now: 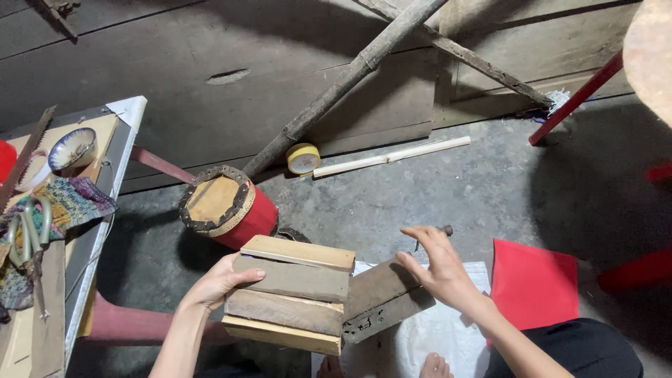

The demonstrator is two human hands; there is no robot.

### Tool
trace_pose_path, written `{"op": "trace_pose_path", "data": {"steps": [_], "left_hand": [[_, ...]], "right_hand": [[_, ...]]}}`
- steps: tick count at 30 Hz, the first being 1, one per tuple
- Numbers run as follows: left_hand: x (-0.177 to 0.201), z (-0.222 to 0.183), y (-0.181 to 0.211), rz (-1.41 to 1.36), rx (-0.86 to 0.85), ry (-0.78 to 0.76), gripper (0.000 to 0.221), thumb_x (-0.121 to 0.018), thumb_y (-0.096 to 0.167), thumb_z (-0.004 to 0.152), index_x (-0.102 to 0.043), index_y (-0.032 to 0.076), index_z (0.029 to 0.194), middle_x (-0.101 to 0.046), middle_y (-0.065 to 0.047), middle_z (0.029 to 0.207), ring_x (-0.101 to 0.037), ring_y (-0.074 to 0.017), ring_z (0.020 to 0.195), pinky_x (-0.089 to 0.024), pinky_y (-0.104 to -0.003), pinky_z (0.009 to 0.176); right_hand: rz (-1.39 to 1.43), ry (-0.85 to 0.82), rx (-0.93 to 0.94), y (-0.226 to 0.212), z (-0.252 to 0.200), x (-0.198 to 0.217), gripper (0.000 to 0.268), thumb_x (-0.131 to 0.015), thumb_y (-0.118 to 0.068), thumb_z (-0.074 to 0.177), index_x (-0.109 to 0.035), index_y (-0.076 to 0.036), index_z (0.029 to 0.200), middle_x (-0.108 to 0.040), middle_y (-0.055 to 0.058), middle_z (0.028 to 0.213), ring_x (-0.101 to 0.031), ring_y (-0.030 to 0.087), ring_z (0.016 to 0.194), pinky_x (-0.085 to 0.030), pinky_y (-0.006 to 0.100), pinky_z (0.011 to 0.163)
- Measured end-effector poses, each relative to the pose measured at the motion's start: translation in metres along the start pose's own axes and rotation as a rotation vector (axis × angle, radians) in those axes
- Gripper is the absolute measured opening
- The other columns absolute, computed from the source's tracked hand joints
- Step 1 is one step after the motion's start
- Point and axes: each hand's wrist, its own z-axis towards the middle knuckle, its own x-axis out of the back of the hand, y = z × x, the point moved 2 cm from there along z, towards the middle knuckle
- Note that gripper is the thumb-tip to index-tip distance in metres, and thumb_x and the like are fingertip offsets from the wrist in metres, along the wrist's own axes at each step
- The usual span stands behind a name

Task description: Hammering wooden slats onto a frame to assemble a wooden structure, possibly a drum frame.

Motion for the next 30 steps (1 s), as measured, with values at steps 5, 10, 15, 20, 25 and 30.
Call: {"op": "trace_pose_path", "data": {"steps": [5,10,15,20,25,30], "left_hand": [[-0.004,0.003,0.001,-0.038,-0.012,0.019,0.073,-0.078,0.005,0.067,-0.061,-0.003,0.138,-0.074,-0.024,0.128,-0.069,-0.0331,0.111,-0.054,-0.044,0.097],[-0.006,0.001,0.011,-0.082,0.006,0.068,0.071,-0.078,0.002,0.067,-0.062,-0.005,0.135,-0.074,-0.027,0.125,-0.069,-0.0370,0.108,-0.054,-0.048,0.096],[0.009,0.001,0.014,-0.116,-0.048,0.063,0.069,-0.077,-0.002,0.066,-0.064,-0.006,0.134,-0.075,-0.028,0.123,-0.070,-0.0374,0.106,-0.054,-0.049,0.094],[0.031,-0.013,0.039,-0.107,-0.064,0.150,0.077,-0.073,-0.004,0.066,-0.060,-0.004,0.141,-0.072,-0.028,0.131,-0.068,-0.0387,0.113,-0.052,-0.050,0.102],[0.039,-0.039,0.072,-0.142,-0.101,0.217,0.075,-0.065,-0.003,0.068,-0.057,-0.005,0.143,-0.069,-0.031,0.128,-0.064,-0.0427,0.108,-0.048,-0.052,0.095],[0.043,-0.032,0.090,-0.105,-0.108,0.223,0.068,-0.068,-0.001,0.069,-0.060,-0.006,0.136,-0.070,-0.029,0.124,-0.065,-0.0409,0.103,-0.051,-0.052,0.089]], "right_hand": [[0.177,-0.257,-0.315,0.011,0.004,-0.005,0.046,-0.055,-0.053,0.092,-0.070,-0.023,0.124,-0.076,-0.002,0.126,-0.067,0.014,0.121,-0.045,0.032,0.104],[0.725,-0.493,-0.565,0.019,0.014,-0.020,0.044,-0.052,-0.051,0.094,-0.062,-0.021,0.125,-0.063,0.005,0.113,-0.061,0.016,0.099,-0.042,0.026,0.082],[0.811,-0.233,-0.609,0.030,0.011,-0.037,0.031,-0.063,-0.038,0.094,-0.071,-0.009,0.099,-0.069,0.008,0.100,-0.064,0.019,0.090,-0.042,0.028,0.080],[0.916,-0.153,-0.649,0.026,0.021,-0.025,0.028,-0.067,-0.035,0.092,-0.072,-0.007,0.092,-0.069,0.009,0.091,-0.062,0.019,0.081,-0.041,0.028,0.074],[0.901,-0.060,-0.614,0.024,0.061,-0.005,0.028,-0.065,-0.037,0.095,-0.071,-0.009,0.096,-0.066,0.005,0.097,-0.061,0.018,0.087,-0.043,0.029,0.072],[0.669,-0.079,-0.577,0.039,0.092,-0.015,0.036,-0.062,-0.047,0.090,-0.070,-0.014,0.104,-0.069,-0.001,0.115,-0.058,0.014,0.117,-0.035,0.032,0.105]]}}
